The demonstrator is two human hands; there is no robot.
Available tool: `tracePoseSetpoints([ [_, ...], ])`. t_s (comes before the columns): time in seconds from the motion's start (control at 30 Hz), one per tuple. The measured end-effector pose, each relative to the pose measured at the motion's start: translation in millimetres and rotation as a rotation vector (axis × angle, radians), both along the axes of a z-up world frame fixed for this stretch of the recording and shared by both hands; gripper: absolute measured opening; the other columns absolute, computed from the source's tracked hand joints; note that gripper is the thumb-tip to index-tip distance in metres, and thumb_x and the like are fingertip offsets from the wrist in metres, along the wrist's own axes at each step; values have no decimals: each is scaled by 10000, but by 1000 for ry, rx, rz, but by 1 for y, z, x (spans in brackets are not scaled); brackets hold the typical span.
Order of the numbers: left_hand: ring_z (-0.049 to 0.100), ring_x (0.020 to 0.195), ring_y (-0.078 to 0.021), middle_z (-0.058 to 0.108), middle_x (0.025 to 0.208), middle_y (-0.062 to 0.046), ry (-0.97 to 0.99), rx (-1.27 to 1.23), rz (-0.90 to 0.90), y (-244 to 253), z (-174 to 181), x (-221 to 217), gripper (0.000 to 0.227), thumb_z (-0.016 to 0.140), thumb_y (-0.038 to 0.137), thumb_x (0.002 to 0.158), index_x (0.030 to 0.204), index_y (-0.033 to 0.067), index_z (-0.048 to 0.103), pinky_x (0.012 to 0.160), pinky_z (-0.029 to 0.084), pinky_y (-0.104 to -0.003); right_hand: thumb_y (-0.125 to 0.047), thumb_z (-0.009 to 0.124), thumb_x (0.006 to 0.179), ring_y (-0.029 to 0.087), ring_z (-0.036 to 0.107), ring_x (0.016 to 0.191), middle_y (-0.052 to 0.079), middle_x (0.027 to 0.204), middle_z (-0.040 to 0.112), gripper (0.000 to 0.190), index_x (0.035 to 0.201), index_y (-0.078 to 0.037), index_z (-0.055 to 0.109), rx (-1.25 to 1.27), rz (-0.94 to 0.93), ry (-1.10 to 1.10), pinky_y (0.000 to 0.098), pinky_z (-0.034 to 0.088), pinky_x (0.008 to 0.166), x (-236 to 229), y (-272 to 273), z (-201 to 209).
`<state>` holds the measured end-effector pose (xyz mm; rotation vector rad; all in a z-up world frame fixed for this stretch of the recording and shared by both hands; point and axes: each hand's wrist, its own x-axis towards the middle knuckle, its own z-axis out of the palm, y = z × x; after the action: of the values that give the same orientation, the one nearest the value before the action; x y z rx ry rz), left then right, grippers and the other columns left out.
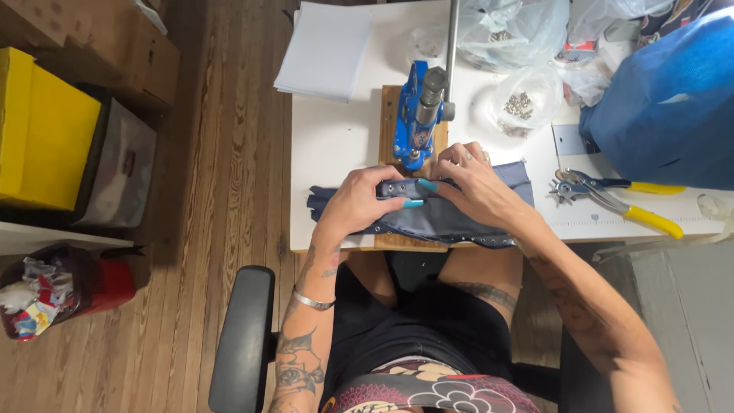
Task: Attaching metal eyelets to a denim fabric strip using a manual hand press tool
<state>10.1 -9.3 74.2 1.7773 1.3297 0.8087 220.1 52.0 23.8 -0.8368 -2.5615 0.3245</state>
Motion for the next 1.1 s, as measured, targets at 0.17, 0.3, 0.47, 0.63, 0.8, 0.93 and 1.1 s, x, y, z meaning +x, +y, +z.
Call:
tracePoseSetpoints([
  [0.17,580,816,-189,629,794,-131,-216,27,70,3,-22,-4,142,578,184,832,885,59,619,793,451,-355,-267,453,919,279,504,707,49,670,445,163,850,-128,503,-328,-80,180,388,373,740,-2,4,7],
  [0.3,588,777,-197,613,749,-87,-163,47,150,22,-48,-4,182,515,238,882,919,88,611,775,455,-340,-273,449,922,303,490,582,94,579,454,164,867,-132,512,-427,-218,239,377,392,605,-4,13,-1],
  [0.47,456,602,-133,460,592,-41,-192,43,246,30,-41,4,146,497,194,884,810,92,571,622,427,-281,-323,511,896,267,529,599,90,580,531,194,827,-145,541,-472,-353,346,359,415,601,-10,20,9],
  [0.63,448,552,-136,432,542,-33,-155,36,282,39,-46,5,199,484,231,890,750,104,546,580,412,-283,-338,522,898,259,536,588,99,563,542,217,811,-141,547,-478,-396,333,356,415,589,-11,25,7],
  [0.8,523,597,-237,473,568,-115,-96,-31,331,44,-47,7,206,446,223,877,759,78,533,615,441,-359,-364,516,897,303,606,759,127,692,624,258,807,-125,554,-506,-431,326,381,450,675,-16,24,11],
  [0.93,576,632,-296,521,590,-123,24,-70,354,48,-53,10,213,447,272,848,755,110,547,637,461,-392,-357,529,864,360,592,856,157,756,636,249,813,-117,573,-493,-458,244,439,449,705,-18,20,18],
  [1.1,605,653,-332,558,587,-133,99,-13,414,39,-46,24,198,469,248,817,727,96,558,635,483,-411,-295,551,835,400,582,845,156,766,645,201,800,-101,591,-411,-493,192,470,452,700,-29,11,18],
])
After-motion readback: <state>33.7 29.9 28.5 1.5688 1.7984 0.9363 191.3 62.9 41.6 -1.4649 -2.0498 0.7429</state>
